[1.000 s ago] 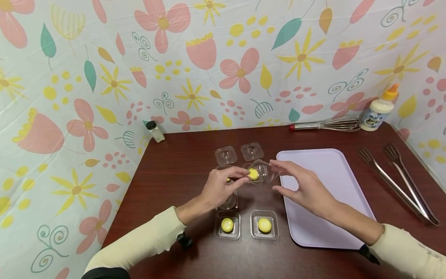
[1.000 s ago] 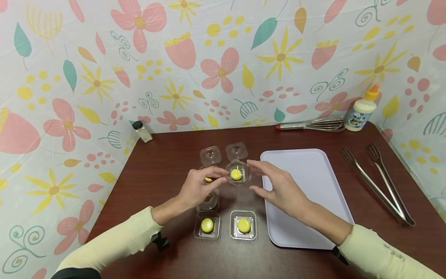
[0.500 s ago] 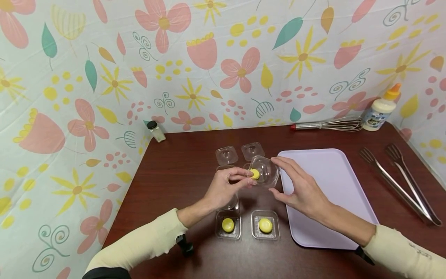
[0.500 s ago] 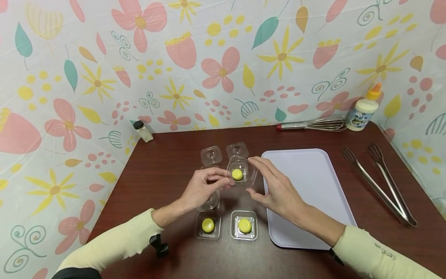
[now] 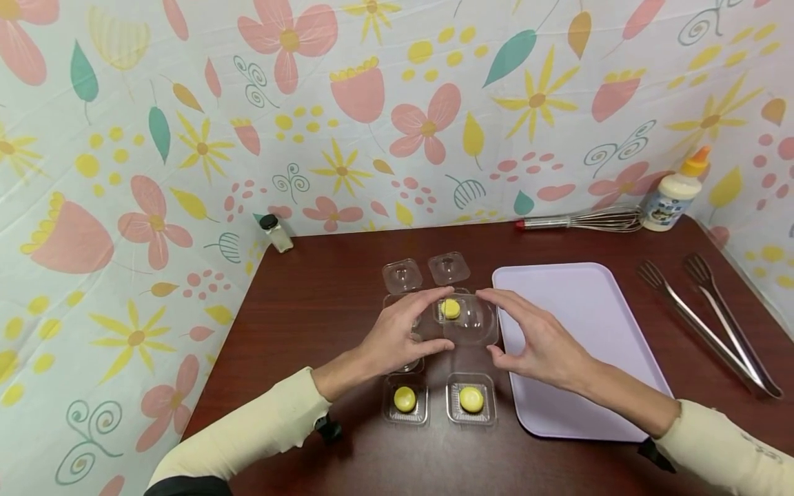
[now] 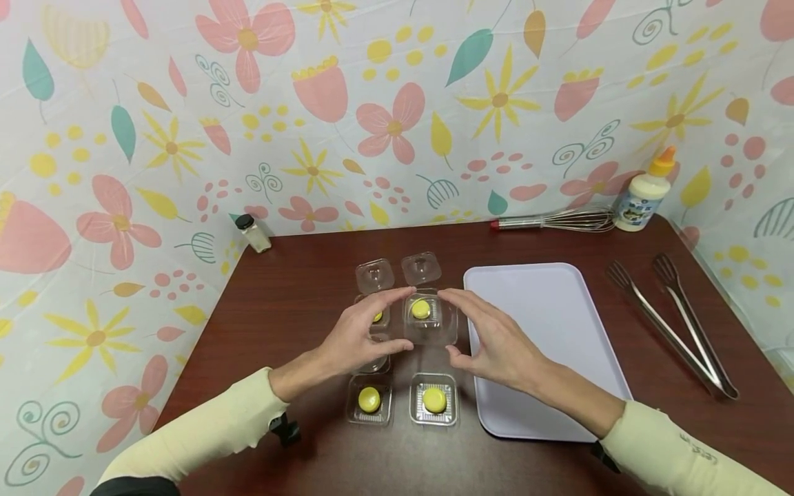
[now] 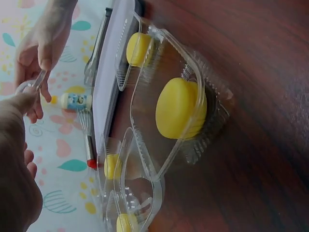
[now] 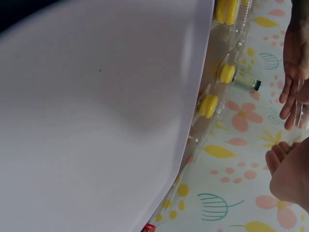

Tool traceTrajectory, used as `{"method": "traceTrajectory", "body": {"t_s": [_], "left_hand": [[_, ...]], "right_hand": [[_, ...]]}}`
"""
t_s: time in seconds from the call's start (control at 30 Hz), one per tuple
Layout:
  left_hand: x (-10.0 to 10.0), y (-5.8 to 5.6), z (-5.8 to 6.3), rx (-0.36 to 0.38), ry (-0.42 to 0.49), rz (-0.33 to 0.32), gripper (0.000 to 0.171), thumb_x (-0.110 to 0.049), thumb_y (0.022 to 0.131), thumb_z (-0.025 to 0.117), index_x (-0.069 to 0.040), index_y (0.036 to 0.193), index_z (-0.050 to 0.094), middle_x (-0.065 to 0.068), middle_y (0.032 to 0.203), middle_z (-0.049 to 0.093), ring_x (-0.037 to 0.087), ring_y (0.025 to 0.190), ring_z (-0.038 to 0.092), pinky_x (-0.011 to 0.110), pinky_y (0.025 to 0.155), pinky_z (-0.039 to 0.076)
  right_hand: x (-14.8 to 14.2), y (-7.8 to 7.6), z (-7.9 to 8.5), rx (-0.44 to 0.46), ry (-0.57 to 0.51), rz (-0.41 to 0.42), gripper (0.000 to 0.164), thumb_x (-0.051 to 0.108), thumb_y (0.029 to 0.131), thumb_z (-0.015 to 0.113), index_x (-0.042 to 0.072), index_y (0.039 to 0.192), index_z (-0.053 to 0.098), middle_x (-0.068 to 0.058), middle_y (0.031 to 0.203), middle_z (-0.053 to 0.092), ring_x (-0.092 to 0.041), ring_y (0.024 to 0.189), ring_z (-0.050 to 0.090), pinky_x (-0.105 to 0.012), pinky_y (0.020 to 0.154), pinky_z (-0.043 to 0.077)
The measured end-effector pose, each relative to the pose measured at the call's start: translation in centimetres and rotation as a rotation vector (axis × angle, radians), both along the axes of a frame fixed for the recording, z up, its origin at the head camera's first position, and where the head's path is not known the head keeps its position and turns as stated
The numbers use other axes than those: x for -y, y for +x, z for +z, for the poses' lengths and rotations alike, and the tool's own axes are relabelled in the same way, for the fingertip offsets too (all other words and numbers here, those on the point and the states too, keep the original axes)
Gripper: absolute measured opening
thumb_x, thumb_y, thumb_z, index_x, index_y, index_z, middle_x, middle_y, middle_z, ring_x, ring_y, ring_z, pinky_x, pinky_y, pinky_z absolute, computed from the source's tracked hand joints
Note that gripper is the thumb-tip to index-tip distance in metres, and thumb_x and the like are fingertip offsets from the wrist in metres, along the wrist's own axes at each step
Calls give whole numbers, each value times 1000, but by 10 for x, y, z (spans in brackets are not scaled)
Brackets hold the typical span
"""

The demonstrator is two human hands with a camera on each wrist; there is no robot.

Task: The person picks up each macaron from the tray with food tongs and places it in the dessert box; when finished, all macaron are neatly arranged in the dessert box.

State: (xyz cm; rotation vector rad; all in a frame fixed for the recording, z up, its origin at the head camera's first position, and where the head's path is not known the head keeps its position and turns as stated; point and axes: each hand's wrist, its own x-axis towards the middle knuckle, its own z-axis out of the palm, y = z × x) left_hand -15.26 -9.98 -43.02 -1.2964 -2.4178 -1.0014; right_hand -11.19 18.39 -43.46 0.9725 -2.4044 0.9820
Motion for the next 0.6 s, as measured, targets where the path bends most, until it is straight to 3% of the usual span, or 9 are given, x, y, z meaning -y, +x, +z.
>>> {"method": "traceTrajectory", "body": {"t_s": [0.23, 0.43, 0.6], "left_hand": [[1, 4, -8, -112, -85, -25, 89, -41, 83, 93, -10, 155, 50, 5, 151, 59, 18, 137, 57, 33, 116, 44], [2, 15, -19, -131, -142, -33, 88, -45, 82, 92, -10, 152, 52, 5, 146, 63, 19, 134, 59, 31, 114, 45], [4, 26, -28, -140, -199, -36, 90, -51, 80, 92, -12, 151, 53, 2, 144, 64, 18, 133, 60, 32, 114, 46]], "right_hand": [[-1, 8, 0, 51, 55, 34, 84, 4, 74, 85, 4, 152, 53, -7, 146, 61, -27, 129, 62, -10, 114, 31], [-3, 20, -7, 100, 109, 42, 84, 8, 73, 89, 5, 150, 55, -4, 142, 64, -22, 125, 65, -12, 109, 40], [-4, 31, -15, 92, 125, 65, 83, 10, 71, 92, 3, 147, 57, -4, 139, 66, -23, 122, 67, -11, 109, 39]]}}
